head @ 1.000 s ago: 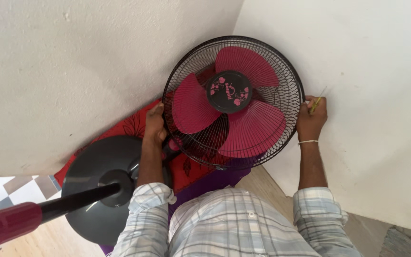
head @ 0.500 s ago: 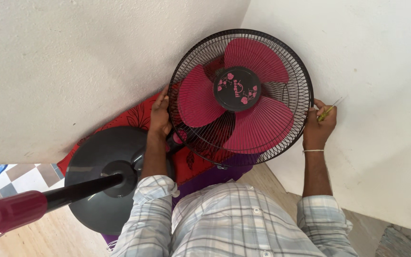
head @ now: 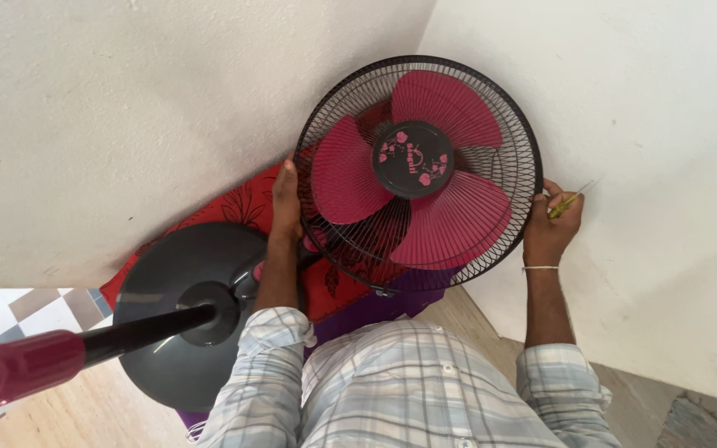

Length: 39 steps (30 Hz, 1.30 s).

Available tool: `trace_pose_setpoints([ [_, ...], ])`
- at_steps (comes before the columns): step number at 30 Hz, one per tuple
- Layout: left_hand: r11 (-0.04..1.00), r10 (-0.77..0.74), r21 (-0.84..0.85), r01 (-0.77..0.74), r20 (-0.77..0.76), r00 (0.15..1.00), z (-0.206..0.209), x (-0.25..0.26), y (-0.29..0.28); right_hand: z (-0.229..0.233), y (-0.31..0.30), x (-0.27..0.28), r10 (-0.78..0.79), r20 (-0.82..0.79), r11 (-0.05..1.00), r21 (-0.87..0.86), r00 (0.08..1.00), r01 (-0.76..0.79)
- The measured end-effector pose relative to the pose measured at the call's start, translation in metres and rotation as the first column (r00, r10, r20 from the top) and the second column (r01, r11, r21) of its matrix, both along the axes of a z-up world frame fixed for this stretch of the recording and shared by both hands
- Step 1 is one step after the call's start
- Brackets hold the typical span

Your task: The person assembles a standing fan by attaching the front grill to the fan head using a screwdriver. They then detach the fan head from the stand and place it on a cloth-covered surface.

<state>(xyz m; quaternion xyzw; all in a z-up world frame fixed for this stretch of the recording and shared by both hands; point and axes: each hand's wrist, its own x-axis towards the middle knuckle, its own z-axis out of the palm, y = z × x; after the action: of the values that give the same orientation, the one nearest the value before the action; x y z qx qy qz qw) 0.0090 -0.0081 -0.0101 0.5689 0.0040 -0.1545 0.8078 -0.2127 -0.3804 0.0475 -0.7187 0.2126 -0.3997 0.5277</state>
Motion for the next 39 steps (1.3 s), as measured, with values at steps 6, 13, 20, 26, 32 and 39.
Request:
trace_pose_setpoints([
  [6,0.998,-0.066,0.021,0.063,0.182,0.981,0.005,0.001,0.001,0.01,-0.003,-0.002,-0.166,-0.355,0.986,-0.064,0.92,0.153],
  [13,0.994,-0.108,-0.019,0.11,0.093,0.99,0.025,-0.002,0.001,0.011,-0.009,0.009,-0.247,-0.222,0.964,-0.158,0.943,0.215],
  [20,0.997,-0.08,-0.009,0.08,0.022,0.997,0.027,-0.004,-0.001,-0.005,-0.017,0.008,-0.079,-0.033,0.971,0.225,0.996,0.085],
  [26,0.997,-0.065,0.03,0.065,-0.009,0.998,0.032,-0.005,-0.003,-0.02,-0.025,0.008,-0.062,-0.021,0.971,0.228,0.998,0.065],
  [32,0.998,-0.057,0.034,0.058,-0.032,0.998,0.029,-0.005,-0.001,-0.026,-0.018,0.009,-0.075,0.14,0.888,0.46,0.987,0.002],
  [39,0.997,-0.078,-0.01,0.078,0.008,0.997,0.024,-0.002,0.001,-0.03,-0.014,0.007,-0.059,0.203,0.876,0.48,0.977,-0.047],
])
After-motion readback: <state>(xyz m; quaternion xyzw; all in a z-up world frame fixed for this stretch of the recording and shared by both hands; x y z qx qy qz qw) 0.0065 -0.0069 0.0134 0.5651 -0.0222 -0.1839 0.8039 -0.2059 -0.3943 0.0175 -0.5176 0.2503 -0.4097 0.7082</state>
